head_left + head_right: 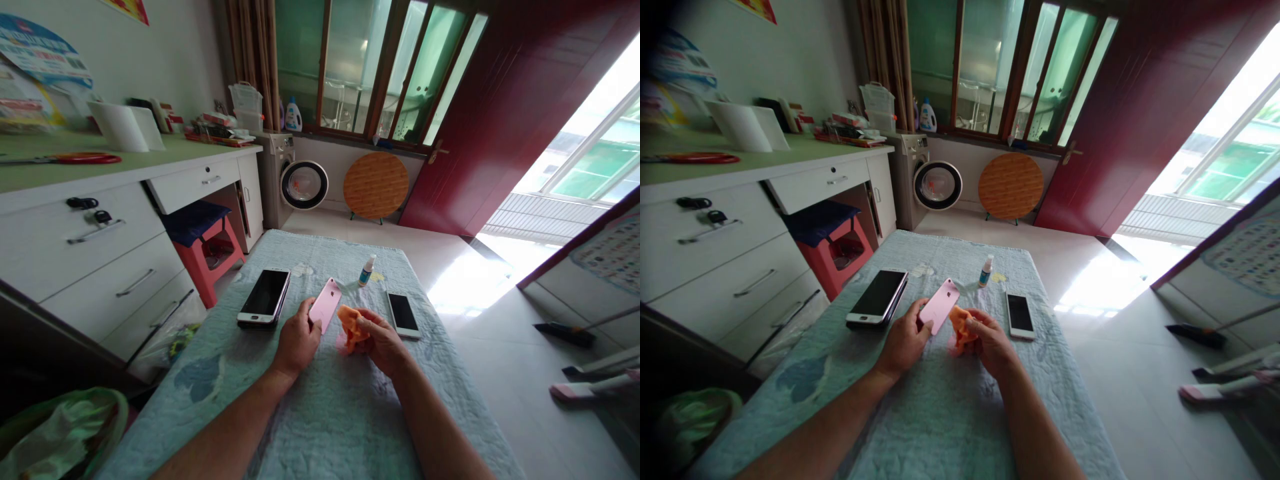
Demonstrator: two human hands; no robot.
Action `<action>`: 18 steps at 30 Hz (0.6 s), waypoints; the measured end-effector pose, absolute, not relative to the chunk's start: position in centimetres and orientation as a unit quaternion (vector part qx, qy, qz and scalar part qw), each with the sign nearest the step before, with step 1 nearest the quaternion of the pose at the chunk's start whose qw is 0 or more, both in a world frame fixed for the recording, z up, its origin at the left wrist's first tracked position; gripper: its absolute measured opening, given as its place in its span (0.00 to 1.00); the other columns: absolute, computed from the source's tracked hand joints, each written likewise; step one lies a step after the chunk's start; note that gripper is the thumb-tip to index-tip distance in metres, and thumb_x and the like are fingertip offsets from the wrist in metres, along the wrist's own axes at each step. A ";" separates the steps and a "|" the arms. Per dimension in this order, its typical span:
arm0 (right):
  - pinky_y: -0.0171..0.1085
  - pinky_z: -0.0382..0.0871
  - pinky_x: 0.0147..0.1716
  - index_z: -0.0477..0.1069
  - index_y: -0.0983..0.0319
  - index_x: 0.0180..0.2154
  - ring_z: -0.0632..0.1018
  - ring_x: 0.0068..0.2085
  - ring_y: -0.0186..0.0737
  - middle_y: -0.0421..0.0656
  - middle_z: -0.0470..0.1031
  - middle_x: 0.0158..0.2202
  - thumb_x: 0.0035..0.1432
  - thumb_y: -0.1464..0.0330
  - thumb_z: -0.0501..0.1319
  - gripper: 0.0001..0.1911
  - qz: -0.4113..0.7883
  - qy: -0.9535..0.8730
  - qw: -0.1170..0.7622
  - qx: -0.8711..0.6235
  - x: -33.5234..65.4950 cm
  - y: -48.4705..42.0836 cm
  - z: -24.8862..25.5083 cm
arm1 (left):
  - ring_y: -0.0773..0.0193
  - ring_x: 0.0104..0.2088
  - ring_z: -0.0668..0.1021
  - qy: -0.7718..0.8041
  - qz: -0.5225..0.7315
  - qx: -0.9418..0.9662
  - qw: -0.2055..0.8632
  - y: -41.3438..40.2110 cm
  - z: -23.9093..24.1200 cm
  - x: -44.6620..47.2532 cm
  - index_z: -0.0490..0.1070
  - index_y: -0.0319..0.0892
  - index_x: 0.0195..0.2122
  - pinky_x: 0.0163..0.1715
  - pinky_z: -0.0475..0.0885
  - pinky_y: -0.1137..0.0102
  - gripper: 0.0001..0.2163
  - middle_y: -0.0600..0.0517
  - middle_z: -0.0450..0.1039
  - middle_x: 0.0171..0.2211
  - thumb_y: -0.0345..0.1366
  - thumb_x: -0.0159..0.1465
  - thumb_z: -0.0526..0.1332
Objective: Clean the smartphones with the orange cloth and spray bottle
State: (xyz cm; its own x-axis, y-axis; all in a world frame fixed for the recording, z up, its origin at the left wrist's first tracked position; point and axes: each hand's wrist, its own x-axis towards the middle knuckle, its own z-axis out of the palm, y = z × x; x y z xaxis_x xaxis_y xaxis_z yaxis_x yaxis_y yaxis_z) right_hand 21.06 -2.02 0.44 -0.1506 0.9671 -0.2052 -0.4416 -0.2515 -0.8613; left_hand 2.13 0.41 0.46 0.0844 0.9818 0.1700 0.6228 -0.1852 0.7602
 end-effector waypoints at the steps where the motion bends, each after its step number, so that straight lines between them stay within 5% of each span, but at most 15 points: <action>1: 0.29 0.64 0.18 0.73 0.63 0.42 0.74 0.23 0.34 0.43 0.76 0.28 0.48 0.60 0.70 0.21 0.677 -0.329 0.522 -0.401 21.1 -2.0 0.4 | 0.61 0.34 0.78 0.580 0.356 0.677 0.281 0.4 0.4 2.1 0.66 0.40 0.52 0.35 0.69 0.71 0.18 0.50 0.76 0.34 0.27 0.60 0.58; 12: 0.31 0.65 0.24 0.73 0.61 0.43 0.74 0.26 0.33 0.41 0.76 0.32 0.45 0.66 0.67 0.19 0.591 -0.354 0.592 -0.418 21.2 -1.7 0.4 | 0.62 0.28 0.79 0.493 0.403 0.550 0.540 -0.2 -0.5 2.7 0.62 0.39 0.53 0.23 0.69 0.74 0.20 0.51 0.77 0.31 0.32 0.59 0.60; 18: 0.33 0.67 0.29 0.73 0.62 0.42 0.73 0.30 0.34 0.42 0.76 0.33 0.49 0.61 0.66 0.18 0.456 -0.446 0.577 -0.510 20.8 -1.5 0.0 | 0.66 0.24 0.76 0.509 0.374 0.528 0.568 -0.4 -0.7 2.7 0.61 0.40 0.52 0.19 0.65 0.77 0.18 0.53 0.75 0.28 0.32 0.60 0.59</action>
State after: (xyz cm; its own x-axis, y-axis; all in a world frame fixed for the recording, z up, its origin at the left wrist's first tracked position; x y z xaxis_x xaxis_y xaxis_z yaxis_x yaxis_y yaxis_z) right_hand 20.83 -1.46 -0.03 0.1860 0.9813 0.0494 -0.0715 0.0637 -0.9954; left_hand 2.73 -0.35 -0.66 0.2031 0.9618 -0.1834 0.1123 0.1632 0.9802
